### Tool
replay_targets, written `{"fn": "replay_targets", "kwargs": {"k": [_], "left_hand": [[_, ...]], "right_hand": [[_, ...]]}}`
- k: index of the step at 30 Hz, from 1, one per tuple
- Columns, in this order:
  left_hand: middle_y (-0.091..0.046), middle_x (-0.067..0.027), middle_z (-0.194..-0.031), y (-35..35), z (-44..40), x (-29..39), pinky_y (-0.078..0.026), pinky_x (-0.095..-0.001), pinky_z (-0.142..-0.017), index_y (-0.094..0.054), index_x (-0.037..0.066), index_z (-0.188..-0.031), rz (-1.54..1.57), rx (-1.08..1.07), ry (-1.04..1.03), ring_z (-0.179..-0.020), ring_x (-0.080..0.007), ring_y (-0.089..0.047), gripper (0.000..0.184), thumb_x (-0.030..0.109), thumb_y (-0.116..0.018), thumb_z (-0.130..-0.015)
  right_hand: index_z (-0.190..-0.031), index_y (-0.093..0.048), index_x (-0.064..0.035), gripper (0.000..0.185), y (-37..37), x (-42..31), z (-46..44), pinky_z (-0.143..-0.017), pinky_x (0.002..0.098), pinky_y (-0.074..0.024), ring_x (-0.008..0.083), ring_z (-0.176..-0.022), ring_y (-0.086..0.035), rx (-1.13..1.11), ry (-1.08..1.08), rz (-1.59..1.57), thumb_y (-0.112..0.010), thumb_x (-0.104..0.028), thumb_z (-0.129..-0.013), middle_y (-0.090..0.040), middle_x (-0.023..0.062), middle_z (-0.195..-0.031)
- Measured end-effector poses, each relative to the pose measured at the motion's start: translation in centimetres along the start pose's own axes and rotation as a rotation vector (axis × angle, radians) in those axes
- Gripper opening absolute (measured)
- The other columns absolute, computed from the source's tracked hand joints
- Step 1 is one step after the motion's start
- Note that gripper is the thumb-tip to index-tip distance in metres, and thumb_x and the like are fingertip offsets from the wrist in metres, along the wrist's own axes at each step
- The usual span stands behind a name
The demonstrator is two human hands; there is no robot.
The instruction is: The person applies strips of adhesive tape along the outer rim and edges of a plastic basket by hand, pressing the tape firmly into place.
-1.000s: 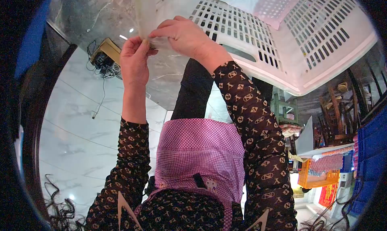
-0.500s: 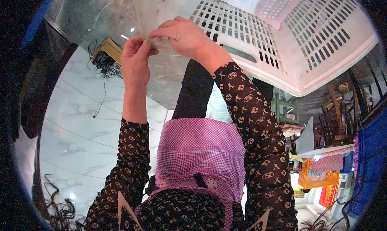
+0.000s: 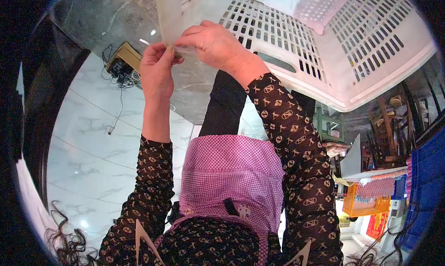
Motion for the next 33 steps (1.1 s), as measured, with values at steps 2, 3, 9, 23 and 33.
{"fn": "replay_targets", "kwargs": {"k": [2, 3, 9, 23, 33], "left_hand": [[-0.063, -0.0088, -0.087, 0.04, -0.07, -0.05, -0.053, -0.0268, -0.064, -0.056, -0.003, -0.097, 0.004, -0.001, -0.002, -0.071, -0.0127, -0.060, 0.014, 0.003, -0.060, -0.086], [-0.063, -0.0087, -0.087, 0.02, -0.07, -0.05, -0.053, -0.0268, -0.064, -0.056, -0.004, -0.097, 0.007, 0.001, -0.001, -0.071, -0.0128, -0.060, 0.014, 0.003, -0.060, -0.086], [-0.063, -0.0087, -0.087, 0.12, -0.15, -0.20, -0.053, -0.0271, -0.063, -0.056, -0.004, -0.097, 0.008, -0.001, 0.001, -0.071, -0.0129, -0.060, 0.013, 0.002, -0.060, -0.086], [-0.063, -0.0096, -0.087, 0.26, -0.19, -0.29, -0.053, -0.0273, -0.063, -0.055, -0.004, -0.098, -0.009, 0.030, 0.002, -0.070, -0.0140, -0.060, 0.014, 0.001, -0.060, -0.086], [-0.063, -0.0091, -0.087, 0.22, -0.26, -0.32, -0.053, -0.0268, -0.063, -0.055, -0.003, -0.096, 0.012, 0.005, 0.003, -0.069, -0.0141, -0.061, 0.013, 0.000, -0.060, -0.085]], "right_hand": [[-0.102, -0.068, -0.0124, 0.040, 0.06, -0.17, -0.03, -0.080, 0.0322, -0.0477, 0.0243, -0.087, -0.055, 0.000, 0.010, 0.008, -0.050, 0.008, -0.072, -0.066, 0.0017, -0.100], [-0.102, -0.068, -0.0124, 0.040, 0.05, -0.10, -0.04, -0.080, 0.0322, -0.0477, 0.0243, -0.087, -0.055, 0.000, 0.010, 0.007, -0.050, 0.008, -0.072, -0.066, 0.0017, -0.100], [-0.100, -0.069, -0.0119, 0.039, -0.08, 0.12, -0.02, -0.081, 0.0319, -0.0479, 0.0241, -0.085, -0.056, 0.026, 0.028, -0.015, -0.050, 0.008, -0.072, -0.066, 0.0011, -0.098], [-0.099, -0.069, -0.0115, 0.040, -0.10, 0.36, 0.13, -0.080, 0.0326, -0.0481, 0.0241, -0.085, -0.055, -0.008, 0.012, -0.008, -0.051, 0.009, -0.070, -0.066, 0.0011, -0.099], [-0.101, -0.069, -0.0128, 0.040, -0.02, 0.44, 0.01, -0.081, 0.0316, -0.0481, 0.0241, -0.086, -0.056, 0.038, -0.006, -0.031, -0.052, 0.008, -0.071, -0.066, 0.0012, -0.099]]}}
Point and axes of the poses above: each hand's wrist, its own z-axis away from the middle knuckle, its own y-axis out of the back of the hand, x = y × z, the point moved 7 cm from there along -z, towards the middle knuckle
